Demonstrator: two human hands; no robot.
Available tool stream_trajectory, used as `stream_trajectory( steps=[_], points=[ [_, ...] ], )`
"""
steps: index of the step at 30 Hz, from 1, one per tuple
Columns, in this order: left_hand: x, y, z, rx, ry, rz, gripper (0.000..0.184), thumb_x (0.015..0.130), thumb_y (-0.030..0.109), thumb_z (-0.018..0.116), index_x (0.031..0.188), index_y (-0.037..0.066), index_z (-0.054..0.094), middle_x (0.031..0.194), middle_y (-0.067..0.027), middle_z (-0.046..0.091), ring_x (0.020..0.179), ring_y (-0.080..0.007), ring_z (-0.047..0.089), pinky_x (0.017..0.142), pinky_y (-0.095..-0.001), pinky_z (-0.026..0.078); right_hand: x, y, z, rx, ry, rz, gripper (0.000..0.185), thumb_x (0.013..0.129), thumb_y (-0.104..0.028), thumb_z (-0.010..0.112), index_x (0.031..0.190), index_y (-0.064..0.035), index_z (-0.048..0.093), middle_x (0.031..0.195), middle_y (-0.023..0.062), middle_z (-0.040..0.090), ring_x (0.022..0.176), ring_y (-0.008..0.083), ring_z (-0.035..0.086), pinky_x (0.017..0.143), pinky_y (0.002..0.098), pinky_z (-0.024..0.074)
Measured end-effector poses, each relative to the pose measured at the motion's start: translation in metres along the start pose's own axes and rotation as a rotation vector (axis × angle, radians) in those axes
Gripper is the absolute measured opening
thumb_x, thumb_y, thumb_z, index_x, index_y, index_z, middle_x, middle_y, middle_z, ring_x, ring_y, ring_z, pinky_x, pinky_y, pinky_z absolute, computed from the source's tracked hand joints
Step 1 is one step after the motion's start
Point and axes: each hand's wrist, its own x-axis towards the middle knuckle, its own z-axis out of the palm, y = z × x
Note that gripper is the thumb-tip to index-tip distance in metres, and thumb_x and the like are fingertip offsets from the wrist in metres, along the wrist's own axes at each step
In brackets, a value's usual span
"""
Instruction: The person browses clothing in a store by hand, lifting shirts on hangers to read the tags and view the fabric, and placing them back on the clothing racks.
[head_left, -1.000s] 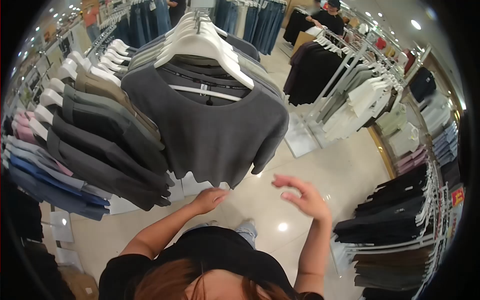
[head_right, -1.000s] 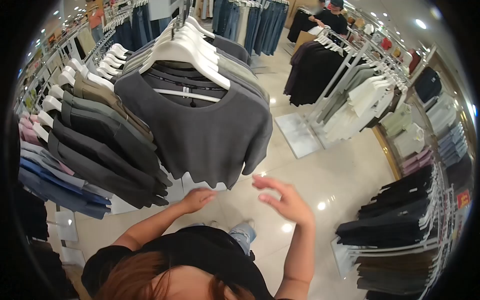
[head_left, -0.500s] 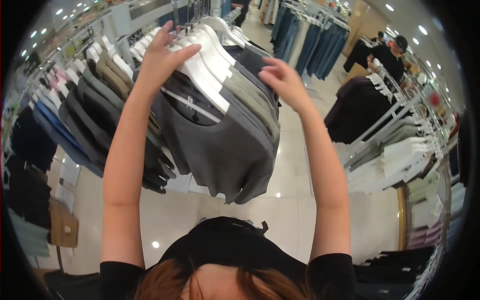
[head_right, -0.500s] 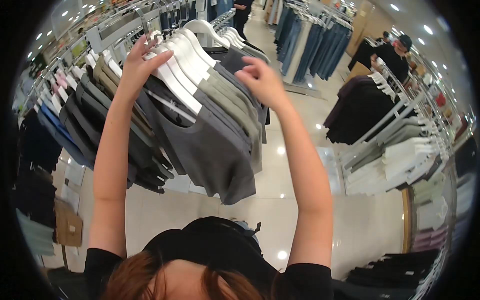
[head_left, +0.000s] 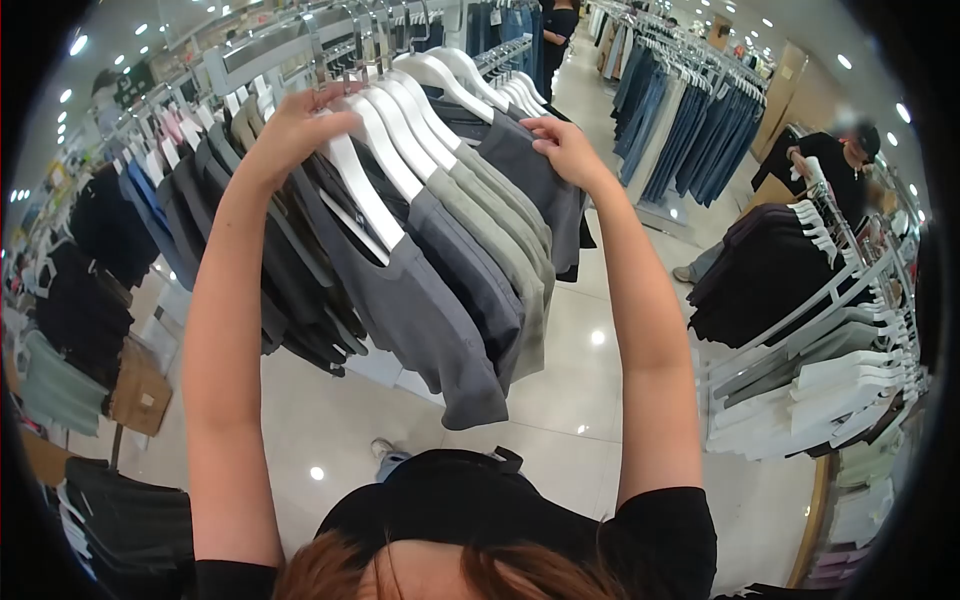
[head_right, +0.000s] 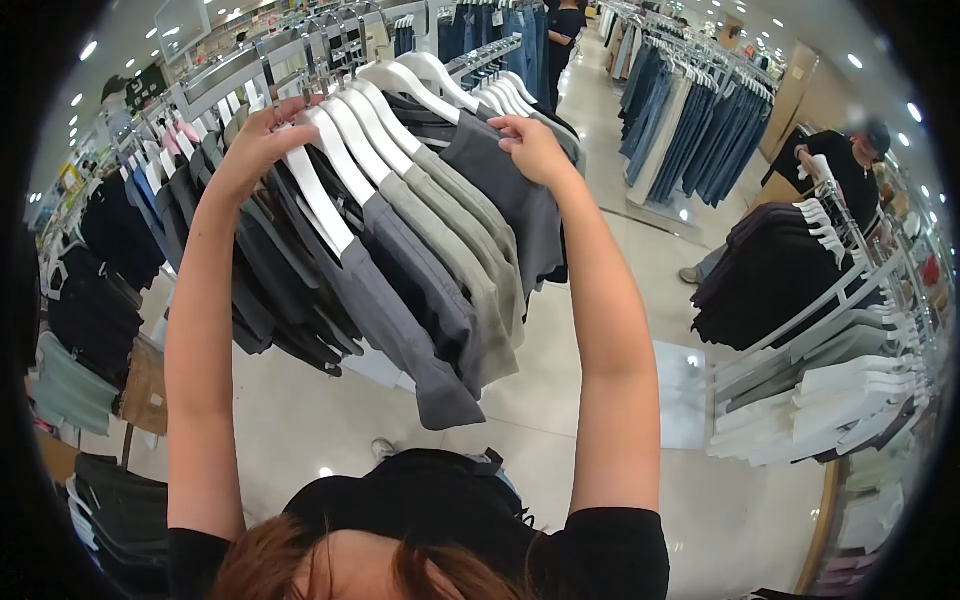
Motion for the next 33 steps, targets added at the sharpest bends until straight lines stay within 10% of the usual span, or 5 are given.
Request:
stream_trajectory(
  steps=[15,26,33],
  points=[
    [-0.002,0.005,0.000,0.085,-0.036,-0.052,0.052,0.074,0.028,0.059,0.120,0.002,0.054,0.101,-0.0070,0.060,0.093,-0.0138,0.055,0.088,-0.0259,0.039,-0.020,-0.005,0.001,-0.213,0.203,-0.064,0.033,0.076,0.000,0.058,0.108,-0.0092,0.059,0.096,0.0140,0.059,0.092,0.0293,0.057,0.080,0.0350,0.0447],
    [-0.002,0.008,-0.003,0.119,-0.054,-0.053,0.056,0.073,0.028,0.060,0.122,0.002,0.052,0.099,-0.0067,0.061,0.092,-0.0137,0.056,0.088,-0.0262,0.040,-0.013,-0.003,-0.005,-0.192,0.038,-0.037,0.098,0.055,-0.042,0.080,0.132,0.0000,0.035,0.129,0.0229,0.042,0.120,0.0335,0.042,0.099,0.0366,0.0348],
    [0.001,0.002,-0.004,0.080,-0.050,-0.051,0.053,0.074,0.027,0.061,0.121,0.004,0.054,0.097,-0.0055,0.060,0.091,-0.0134,0.054,0.087,-0.0264,0.039,0.022,-0.034,0.023,-0.444,-0.059,0.084,0.106,0.053,-0.053,0.077,0.137,-0.0100,0.028,0.128,0.0214,0.044,0.117,0.0328,0.045,0.096,0.0413,0.0374]
  ],
)
